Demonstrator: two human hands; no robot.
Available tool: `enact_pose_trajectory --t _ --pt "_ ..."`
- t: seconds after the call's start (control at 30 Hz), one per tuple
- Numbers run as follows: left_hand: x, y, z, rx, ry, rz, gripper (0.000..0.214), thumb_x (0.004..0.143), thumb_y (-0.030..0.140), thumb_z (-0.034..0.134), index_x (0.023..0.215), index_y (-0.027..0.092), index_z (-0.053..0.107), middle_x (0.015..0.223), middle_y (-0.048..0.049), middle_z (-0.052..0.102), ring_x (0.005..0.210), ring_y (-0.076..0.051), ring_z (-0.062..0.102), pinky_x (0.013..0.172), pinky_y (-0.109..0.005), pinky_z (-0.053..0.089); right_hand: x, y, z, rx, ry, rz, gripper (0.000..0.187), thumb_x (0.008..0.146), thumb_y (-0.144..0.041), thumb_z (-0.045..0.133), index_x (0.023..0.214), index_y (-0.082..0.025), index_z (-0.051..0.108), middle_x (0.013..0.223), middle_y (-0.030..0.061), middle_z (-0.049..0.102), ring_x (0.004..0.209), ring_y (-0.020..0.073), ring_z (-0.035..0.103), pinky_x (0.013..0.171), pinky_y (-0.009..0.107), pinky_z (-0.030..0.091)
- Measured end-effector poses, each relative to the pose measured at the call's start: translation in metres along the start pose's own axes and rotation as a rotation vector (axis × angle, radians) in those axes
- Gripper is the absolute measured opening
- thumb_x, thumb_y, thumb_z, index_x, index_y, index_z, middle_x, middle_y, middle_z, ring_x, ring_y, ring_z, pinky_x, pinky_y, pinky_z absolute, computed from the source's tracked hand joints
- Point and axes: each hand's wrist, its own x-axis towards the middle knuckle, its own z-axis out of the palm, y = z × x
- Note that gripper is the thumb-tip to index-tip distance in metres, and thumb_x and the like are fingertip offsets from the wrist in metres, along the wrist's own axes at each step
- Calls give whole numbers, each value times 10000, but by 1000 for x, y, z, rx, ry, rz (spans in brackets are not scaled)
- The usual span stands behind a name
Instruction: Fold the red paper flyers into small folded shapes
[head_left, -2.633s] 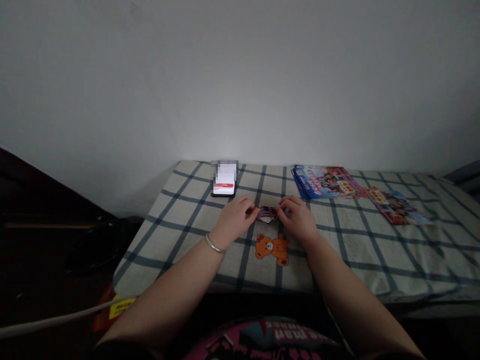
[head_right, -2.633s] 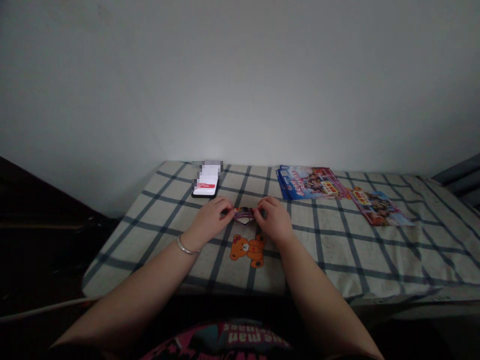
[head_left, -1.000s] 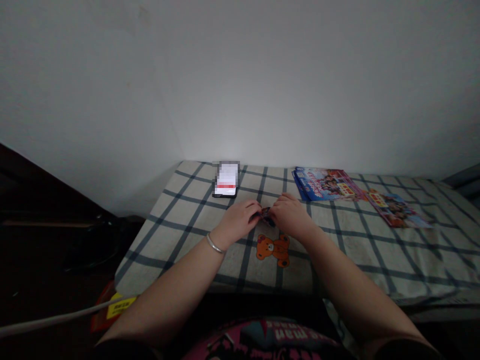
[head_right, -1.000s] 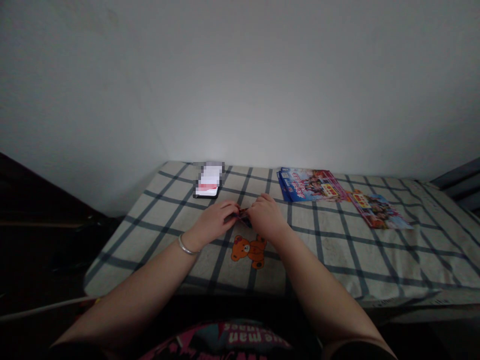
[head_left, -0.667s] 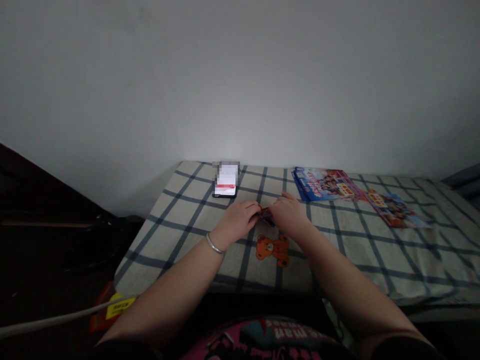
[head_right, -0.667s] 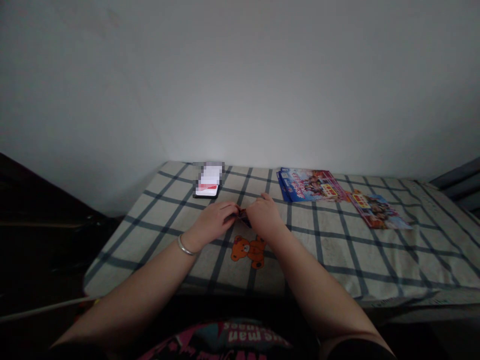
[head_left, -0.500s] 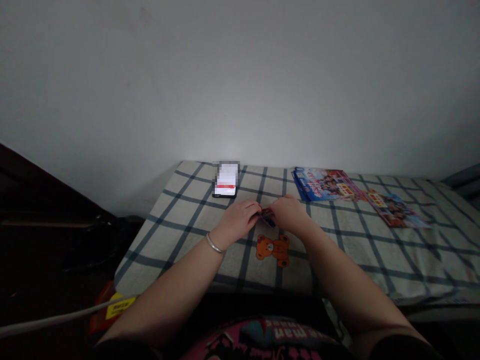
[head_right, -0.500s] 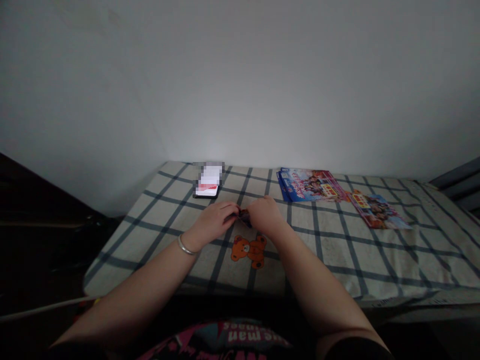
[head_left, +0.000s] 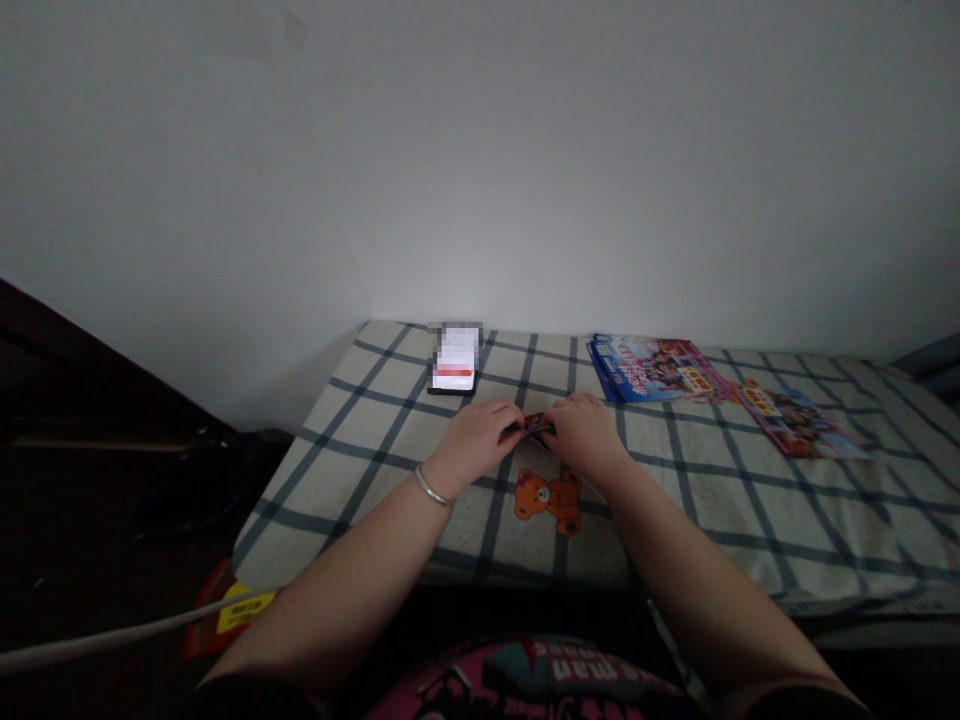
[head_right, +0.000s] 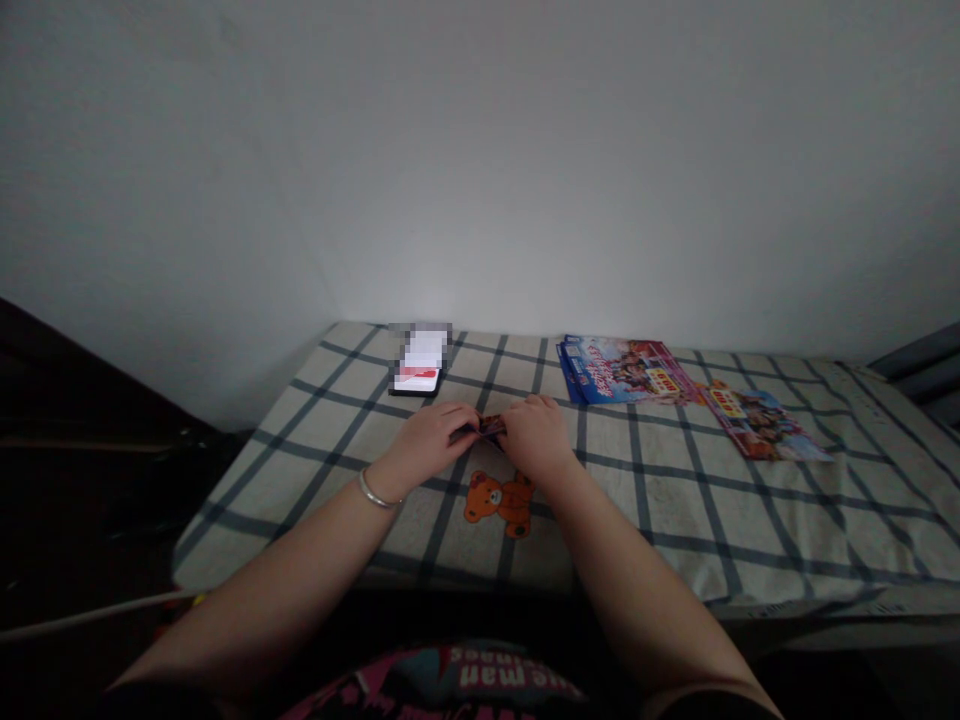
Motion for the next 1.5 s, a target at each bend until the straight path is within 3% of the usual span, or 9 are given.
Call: enact_pose_trajectory --t 0.2,0.37,0.5,0.67,0.87,1.1,1.37,1.5 --pt "0 -2 2 14 -4 -73 211 879 412 625 910 204 618 882 -28 661 857 -208 617 753 -340 477 -9 9 -4 149 -11 -25 137 883 -292 562 866 -207 669 863 63 703 814 220 642 676 303 434" --pt "0 -5 4 3 0 -126 297 799 472 705 902 206 623 892 -35 660 869 -210 617 763 -340 477 -19 34 12 431 82 -15 121 856 -256 590 964 -206 571 940 42 680 883 188 630 758 298 458" --pt "0 -4 5 27 -2 -133 328 761 437 752 950 208 614 927 -46 658 905 -236 612 797 -368 482 -22 48 28 579 107 -17 257 763 -291 700 958 -211 553 986 41 662 909 197 616 791 330 479" --pt "1 -2 1 39 -41 -147 323 746 438 766 881 200 596 874 -40 640 873 -236 602 759 -349 476 -19 39 34 579 198 -53 192 764 -226 694 919 -204 583 939 41 654 947 207 582 816 336 462" --pt "1 -1 2 -7 -14 -184 366 719 468 777 888 210 581 861 -31 617 857 -234 592 739 -344 472 -18 25 36 640 155 -75 126 783 -233 677 857 -207 579 850 12 652 806 173 582 727 295 450" --pt "1 -3 11 -237 101 -227 336 734 326 782 955 200 561 921 -19 627 870 -203 592 762 -329 474 -19 23 44 830 236 -12 173 781 -260 674 908 -212 567 845 5 640 764 152 592 706 285 476" --pt "1 -2 13 -371 272 -262 201 776 269 737 866 198 571 841 21 623 794 -150 597 727 -272 462 -18 18 52 996 358 93 233 767 -303 681 921 -227 523 839 4 601 738 153 575 661 284 477" --pt "2 -2 14 -452 330 -270 198 773 241 733 890 202 578 848 26 624 804 -140 605 747 -264 477 -17 13 47 1017 428 172 263 765 -313 681 953 -221 522 863 5 589 579 107 506 552 262 449"
